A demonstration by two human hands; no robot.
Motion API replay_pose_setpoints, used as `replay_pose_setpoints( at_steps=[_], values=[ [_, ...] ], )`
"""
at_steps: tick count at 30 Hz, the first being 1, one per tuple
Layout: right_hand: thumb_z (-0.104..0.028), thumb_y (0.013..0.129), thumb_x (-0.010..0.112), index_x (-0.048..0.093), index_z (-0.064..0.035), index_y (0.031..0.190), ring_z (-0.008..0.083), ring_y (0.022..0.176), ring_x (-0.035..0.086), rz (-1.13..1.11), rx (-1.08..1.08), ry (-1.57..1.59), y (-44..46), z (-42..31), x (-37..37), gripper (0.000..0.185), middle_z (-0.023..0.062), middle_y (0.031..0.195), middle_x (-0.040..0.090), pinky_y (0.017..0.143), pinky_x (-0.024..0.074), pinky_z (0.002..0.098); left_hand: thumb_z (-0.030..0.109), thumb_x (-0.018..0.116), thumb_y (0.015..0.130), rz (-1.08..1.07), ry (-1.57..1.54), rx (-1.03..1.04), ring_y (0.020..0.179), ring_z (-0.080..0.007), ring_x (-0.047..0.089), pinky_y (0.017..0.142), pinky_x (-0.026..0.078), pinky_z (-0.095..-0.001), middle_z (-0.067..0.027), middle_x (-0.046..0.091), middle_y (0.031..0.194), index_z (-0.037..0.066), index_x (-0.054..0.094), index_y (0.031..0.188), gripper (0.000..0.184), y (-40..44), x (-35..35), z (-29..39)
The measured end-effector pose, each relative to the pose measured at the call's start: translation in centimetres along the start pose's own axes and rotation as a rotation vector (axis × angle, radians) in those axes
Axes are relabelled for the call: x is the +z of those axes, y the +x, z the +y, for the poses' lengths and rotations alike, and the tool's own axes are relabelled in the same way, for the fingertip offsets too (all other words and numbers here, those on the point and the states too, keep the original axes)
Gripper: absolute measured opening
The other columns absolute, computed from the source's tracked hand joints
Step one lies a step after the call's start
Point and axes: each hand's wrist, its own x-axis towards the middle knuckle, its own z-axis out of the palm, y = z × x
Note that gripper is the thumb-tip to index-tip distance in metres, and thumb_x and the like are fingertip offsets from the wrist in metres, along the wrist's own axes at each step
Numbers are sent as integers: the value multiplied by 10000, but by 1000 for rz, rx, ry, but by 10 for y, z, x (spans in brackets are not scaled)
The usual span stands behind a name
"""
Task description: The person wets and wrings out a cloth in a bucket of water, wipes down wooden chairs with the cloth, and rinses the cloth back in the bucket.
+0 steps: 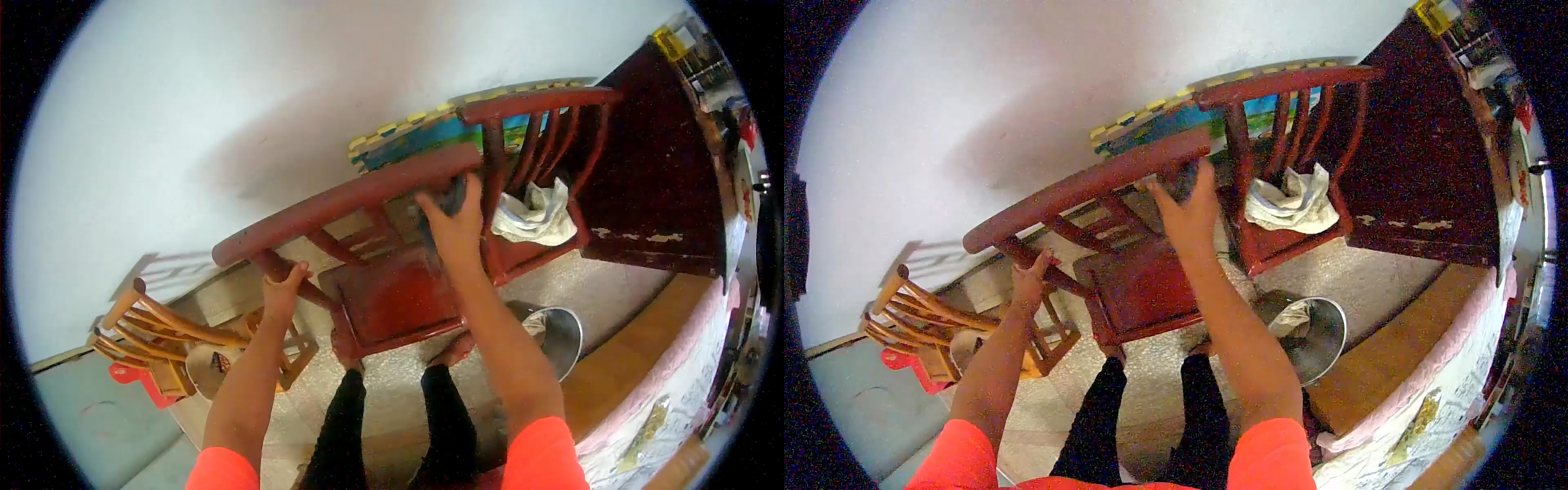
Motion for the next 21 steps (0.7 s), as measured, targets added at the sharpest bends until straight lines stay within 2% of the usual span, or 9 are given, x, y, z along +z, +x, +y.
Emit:
replay_pose_setpoints(
  at_steps=[2,5,7,10,14,16,17,18,21],
  values=[
    [-197,730,766,375,6,1295,367,1151,500,3,256,51,15,-37,5,716,224,1240,507,978,384,422,231,727,769,-48,-122,2,719,-154,615,678,476,-281,-84,667,799,4,622,889,277,0,-1,-4],
    [-128,766,725,394,-19,1290,367,1098,532,164,-8,-49,-10,-28,2,630,217,1190,541,952,407,409,215,729,766,31,-9,-25,739,-144,602,687,474,-282,-67,660,809,0,623,887,268,8,-2,-1],
    [-87,800,688,434,-44,1269,300,1048,558,121,-18,12,-26,-30,-23,535,170,1155,564,928,425,373,431,748,739,-284,10,-68,1097,-215,504,932,426,-386,-137,574,1135,-80,394,1234,795,35,-18,-47],
    [-86,828,667,463,-51,1254,213,1033,547,2,394,124,-24,-73,-71,474,119,1157,556,913,432,345,442,746,740,-207,10,-99,1115,-232,509,973,398,-392,-145,564,1167,-71,442,1213,761,16,-10,-24],
    [-251,835,674,479,-65,1271,204,1076,518,-214,-94,145,8,-115,-92,512,99,1204,526,942,407,355,490,746,721,-95,153,-169,1136,-251,502,1033,334,-394,-159,556,1188,-70,436,1230,818,13,-4,-16],
    [-405,805,668,461,-61,1298,281,1130,499,-576,-290,-8,43,-110,-95,636,129,1239,519,1014,329,416,382,791,685,145,247,255,820,-207,613,728,489,-329,-126,639,872,-56,596,1001,574,54,5,-109],
    [-477,784,660,448,-56,1312,325,1163,482,-733,-423,-205,61,-96,-88,708,147,1257,514,1051,277,450,429,785,672,70,244,75,879,-242,615,759,491,-346,-164,636,923,-70,582,1040,653,23,-5,-48],
    [-528,757,650,472,-55,1283,368,1184,454,-748,-517,-336,69,-88,-72,730,161,1234,531,1054,240,483,476,779,659,-3,232,-106,938,-278,617,790,493,-363,-203,633,973,-85,568,1079,732,-8,-8,17],
    [-547,729,666,506,-50,1231,343,1118,505,-605,-794,-699,77,-83,-36,724,154,1151,579,1009,296,472,508,765,652,0,178,-10,981,-323,614,825,490,-385,-225,633,1017,-65,567,1104,756,16,1,-33]
  ],
)
